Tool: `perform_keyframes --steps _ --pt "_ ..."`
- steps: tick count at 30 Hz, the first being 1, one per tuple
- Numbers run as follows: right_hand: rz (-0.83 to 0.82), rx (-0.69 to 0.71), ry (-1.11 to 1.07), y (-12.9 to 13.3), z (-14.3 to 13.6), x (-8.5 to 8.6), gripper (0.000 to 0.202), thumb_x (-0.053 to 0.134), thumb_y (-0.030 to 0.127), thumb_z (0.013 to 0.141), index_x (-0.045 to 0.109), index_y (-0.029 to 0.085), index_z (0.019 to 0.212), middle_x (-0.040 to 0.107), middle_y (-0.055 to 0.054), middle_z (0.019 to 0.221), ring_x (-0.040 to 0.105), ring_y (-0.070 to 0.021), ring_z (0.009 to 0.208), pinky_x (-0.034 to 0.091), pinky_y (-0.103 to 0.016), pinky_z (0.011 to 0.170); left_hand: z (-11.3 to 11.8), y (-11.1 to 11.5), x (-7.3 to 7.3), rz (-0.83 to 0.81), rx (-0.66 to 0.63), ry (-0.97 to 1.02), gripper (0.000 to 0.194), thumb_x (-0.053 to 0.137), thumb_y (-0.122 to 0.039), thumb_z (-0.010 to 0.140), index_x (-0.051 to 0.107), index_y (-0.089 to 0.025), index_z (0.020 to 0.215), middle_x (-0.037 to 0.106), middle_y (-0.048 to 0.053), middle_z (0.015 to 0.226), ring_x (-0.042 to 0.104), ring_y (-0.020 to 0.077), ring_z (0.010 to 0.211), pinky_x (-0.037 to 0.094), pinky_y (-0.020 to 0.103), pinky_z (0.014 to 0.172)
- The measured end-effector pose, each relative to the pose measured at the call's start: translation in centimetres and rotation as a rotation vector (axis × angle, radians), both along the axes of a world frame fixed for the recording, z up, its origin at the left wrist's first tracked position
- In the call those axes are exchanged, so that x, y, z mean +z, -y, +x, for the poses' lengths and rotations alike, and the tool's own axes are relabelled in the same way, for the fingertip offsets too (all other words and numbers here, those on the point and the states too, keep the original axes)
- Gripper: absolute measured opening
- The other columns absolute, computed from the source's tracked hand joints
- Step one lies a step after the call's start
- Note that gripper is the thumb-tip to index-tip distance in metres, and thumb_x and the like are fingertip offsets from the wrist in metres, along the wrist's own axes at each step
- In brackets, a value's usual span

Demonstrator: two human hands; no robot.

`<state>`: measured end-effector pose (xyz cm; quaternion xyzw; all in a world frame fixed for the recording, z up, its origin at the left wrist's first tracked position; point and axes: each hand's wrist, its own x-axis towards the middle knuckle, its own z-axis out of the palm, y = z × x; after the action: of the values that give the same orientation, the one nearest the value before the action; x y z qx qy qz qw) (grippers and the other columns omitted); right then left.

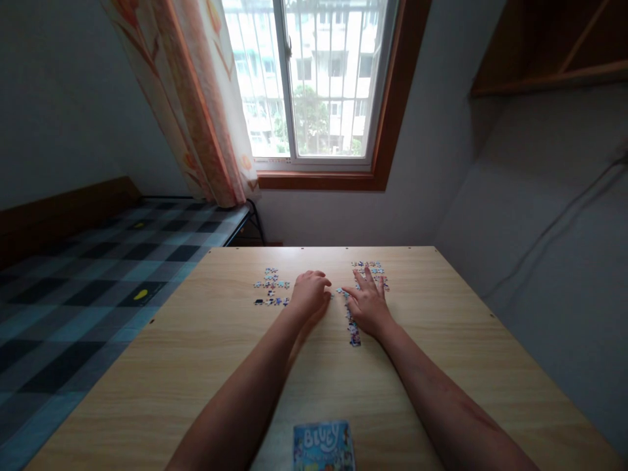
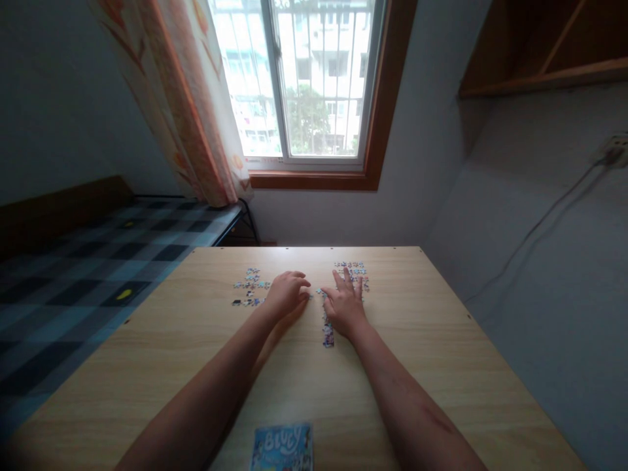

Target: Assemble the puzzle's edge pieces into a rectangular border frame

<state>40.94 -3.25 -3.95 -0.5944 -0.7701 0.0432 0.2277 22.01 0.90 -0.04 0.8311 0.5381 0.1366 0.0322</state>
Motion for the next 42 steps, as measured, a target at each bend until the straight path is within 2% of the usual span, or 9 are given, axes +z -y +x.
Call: perform_keyframes --steps 5,9,14,18,22,31,42 --pt "-0.012 -0.014 0.026 0.0 0.0 0.0 0.036 0.049 0.029 0.094 0.068 0.032 0.125 0.031 -0.004 0.162 0.009 -0.0303 0.153 -0.003 -0.061 0.119 -0.1 0.3 -0.8 0.007 -0.014 0.006 0.017 0.066 -0.023 0.081 0.08 -0.03 0.088 0.072 0.003 0.109 0.06 0.0249 0.105 0.043 0.039 0.098" --pt "-0.01 -0.021 0.017 0.0 -0.1 0.1 0.035 0.051 0.031 0.094 0.069 0.034 0.124 0.032 -0.003 0.162 0.01 -0.0307 0.153 -0.003 -0.062 0.119 -0.2 0.1 -1.2 0.022 -0.015 0.049 0.018 0.063 -0.023 0.082 0.08 -0.028 0.086 0.072 0.004 0.106 0.06 0.0246 0.103 0.043 0.037 0.096" --pt "-0.032 -0.019 0.015 -0.1 -0.2 0.2 0.034 0.052 0.032 0.094 0.07 0.035 0.122 0.033 -0.002 0.161 0.011 -0.0309 0.153 -0.004 -0.063 0.118 -0.1 -0.2 -1.5 -0.013 -0.011 0.04 0.017 0.063 -0.024 0.082 0.078 -0.025 0.089 0.069 0.007 0.114 0.056 0.0267 0.112 0.041 0.04 0.101" --pt "-0.025 -0.02 0.03 -0.1 -0.2 0.3 0.032 0.051 0.032 0.094 0.072 0.034 0.119 0.032 -0.002 0.162 0.01 -0.0313 0.153 -0.003 -0.063 0.118 0.2 -0.4 -2.3 0.034 0.001 0.03 0.016 0.062 -0.027 0.085 0.076 -0.024 0.093 0.062 0.009 0.13 0.048 0.0287 0.125 0.033 0.046 0.109" --pt "-0.033 -0.017 0.041 0.0 -0.2 0.5 0.033 0.05 0.033 0.095 0.071 0.034 0.12 0.031 -0.002 0.162 0.01 -0.0318 0.153 -0.004 -0.064 0.118 0.6 -0.9 -3.2 0.049 0.046 0.066 0.018 0.061 -0.029 0.088 0.075 -0.023 0.097 0.059 0.01 0.137 0.046 0.0289 0.13 0.032 0.049 0.112" --pt "-0.04 -0.014 0.034 -0.2 -0.2 0.4 0.032 0.051 0.032 0.095 0.071 0.033 0.12 0.032 -0.003 0.162 0.011 -0.0324 0.152 -0.003 -0.064 0.118 1.2 -0.8 -3.5 0.035 0.074 0.118 0.015 0.064 -0.028 0.087 0.076 -0.025 0.096 0.06 0.009 0.137 0.047 0.0287 0.131 0.031 0.051 0.113" --pt "-0.034 -0.017 0.041 -0.3 -0.1 0.3 0.032 0.051 0.032 0.095 0.071 0.033 0.12 0.031 -0.003 0.162 0.011 -0.0324 0.153 -0.002 -0.065 0.117 0.8 -1.7 -4.5 -0.018 0.07 0.199 0.016 0.065 -0.028 0.086 0.075 -0.026 0.097 0.06 0.008 0.136 0.048 0.0267 0.132 0.031 0.048 0.116"
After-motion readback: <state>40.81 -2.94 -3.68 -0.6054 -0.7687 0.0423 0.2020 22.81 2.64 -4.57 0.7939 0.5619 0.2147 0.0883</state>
